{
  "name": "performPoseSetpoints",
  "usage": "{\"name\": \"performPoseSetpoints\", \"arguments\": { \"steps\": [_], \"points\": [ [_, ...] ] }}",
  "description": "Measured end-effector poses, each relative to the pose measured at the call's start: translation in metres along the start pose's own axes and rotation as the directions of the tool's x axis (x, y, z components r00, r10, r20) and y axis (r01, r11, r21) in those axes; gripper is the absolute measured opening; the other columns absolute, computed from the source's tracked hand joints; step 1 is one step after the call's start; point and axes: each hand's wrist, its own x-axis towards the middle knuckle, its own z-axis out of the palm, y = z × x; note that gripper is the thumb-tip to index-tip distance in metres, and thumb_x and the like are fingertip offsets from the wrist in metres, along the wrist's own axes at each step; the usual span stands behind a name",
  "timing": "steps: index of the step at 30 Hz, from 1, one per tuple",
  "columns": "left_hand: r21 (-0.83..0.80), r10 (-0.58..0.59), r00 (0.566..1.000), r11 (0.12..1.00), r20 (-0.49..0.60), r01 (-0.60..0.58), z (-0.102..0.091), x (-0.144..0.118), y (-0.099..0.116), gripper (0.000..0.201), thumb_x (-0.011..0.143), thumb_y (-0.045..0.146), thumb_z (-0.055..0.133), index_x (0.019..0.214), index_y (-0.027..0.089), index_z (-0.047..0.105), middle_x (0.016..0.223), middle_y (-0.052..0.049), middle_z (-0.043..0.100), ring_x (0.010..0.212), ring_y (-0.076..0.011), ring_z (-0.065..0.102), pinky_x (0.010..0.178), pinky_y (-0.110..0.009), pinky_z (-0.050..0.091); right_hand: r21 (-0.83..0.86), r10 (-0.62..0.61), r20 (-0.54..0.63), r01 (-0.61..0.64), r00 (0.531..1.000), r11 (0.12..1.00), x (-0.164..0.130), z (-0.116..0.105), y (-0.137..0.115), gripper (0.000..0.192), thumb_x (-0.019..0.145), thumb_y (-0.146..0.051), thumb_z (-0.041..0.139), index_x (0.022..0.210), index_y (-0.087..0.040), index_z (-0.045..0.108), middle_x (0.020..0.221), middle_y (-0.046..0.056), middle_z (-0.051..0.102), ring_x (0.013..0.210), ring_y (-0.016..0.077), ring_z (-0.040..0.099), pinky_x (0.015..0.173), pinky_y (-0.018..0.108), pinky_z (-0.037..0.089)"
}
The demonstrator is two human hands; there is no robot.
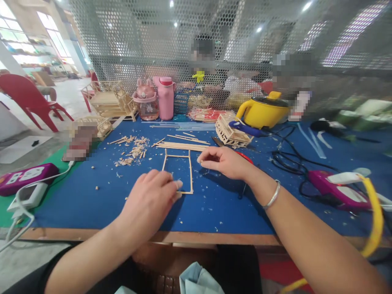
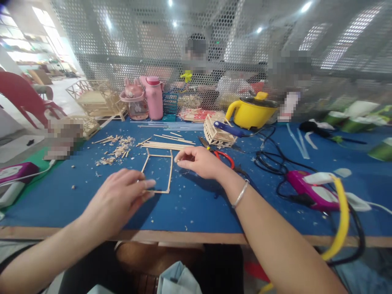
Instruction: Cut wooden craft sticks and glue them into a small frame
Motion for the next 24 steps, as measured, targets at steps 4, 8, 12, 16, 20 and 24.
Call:
{"name": "performPoseSetpoints", "arguments": {
  "steps": [4,8,12,16,20,24],
  "points": [
    [0.215,-0.033,0.987,0.977,0.154,-0.001,0.015,-0.002,0.012,0.022,0.089,0.026,0.048,0.080,0.025,0.068,0.081,-0.004,0.060,0.080,-0.0222,0.051,0.068,-0.036,0.034,0.014,0.006,0.003,-0.006,1.000,1.000,-0.001,0.001,-0.001,0.019,0.076,-0.032,0.060,0.086,-0.016,0.063,0.077,0.001,0.063,0.068,0.0115,0.055,0.067,0.026,0.046],
    [0.267,-0.078,0.978,0.963,0.195,0.024,0.016,0.013,0.007,0.024,0.089,0.024,0.047,0.076,0.023,0.068,0.079,-0.006,0.060,0.081,-0.0227,0.050,0.070,-0.037,0.033,0.021,0.022,-0.002,-0.022,1.000,1.000,-0.001,0.002,0.001,0.016,0.073,-0.029,0.061,0.081,-0.016,0.062,0.071,0.000,0.060,0.063,0.0100,0.053,0.062,0.024,0.045],
    [0.207,-0.104,0.981,0.976,0.164,0.069,0.013,0.021,0.008,0.020,0.088,0.026,0.049,0.092,0.023,0.069,0.087,-0.007,0.062,0.085,-0.0238,0.053,0.074,-0.038,0.037,0.106,0.028,0.003,-0.028,1.000,0.994,-0.004,0.001,-0.002,0.015,0.071,-0.028,0.065,0.077,-0.015,0.062,0.069,-0.001,0.062,0.061,0.0099,0.054,0.061,0.024,0.045],
    [-0.187,-0.117,0.990,0.974,0.079,0.130,0.010,0.032,0.017,0.033,0.087,0.034,0.050,0.117,0.022,0.058,0.096,-0.006,0.066,0.088,-0.0204,0.058,0.077,-0.033,0.044,0.285,-0.033,0.073,0.011,0.997,0.959,-0.009,0.003,-0.012,0.019,0.067,-0.032,0.071,0.075,-0.015,0.067,0.069,0.000,0.064,0.062,0.0103,0.055,0.062,0.024,0.045],
    [-0.482,-0.089,0.984,0.863,0.155,0.154,0.005,0.051,0.023,0.016,0.086,0.029,0.052,0.094,0.020,0.064,0.075,0.002,0.066,0.066,-0.0112,0.057,0.063,-0.022,0.044,0.427,-0.059,0.032,0.040,0.998,0.904,-0.010,0.009,-0.020,0.023,0.062,-0.034,0.076,0.070,-0.015,0.067,0.069,0.000,0.064,0.065,0.0113,0.056,0.065,0.025,0.046],
    [-0.435,-0.067,0.990,0.893,0.123,0.115,0.007,0.058,0.019,0.014,0.083,0.022,0.055,0.073,0.018,0.062,0.069,0.001,0.065,0.063,-0.0115,0.058,0.060,-0.021,0.044,0.418,-0.047,0.089,0.006,0.995,0.908,-0.014,-0.007,-0.019,0.026,0.063,-0.036,0.075,0.078,-0.015,0.069,0.068,0.000,0.064,0.062,0.0113,0.056,0.064,0.026,0.047]
  ]
}}
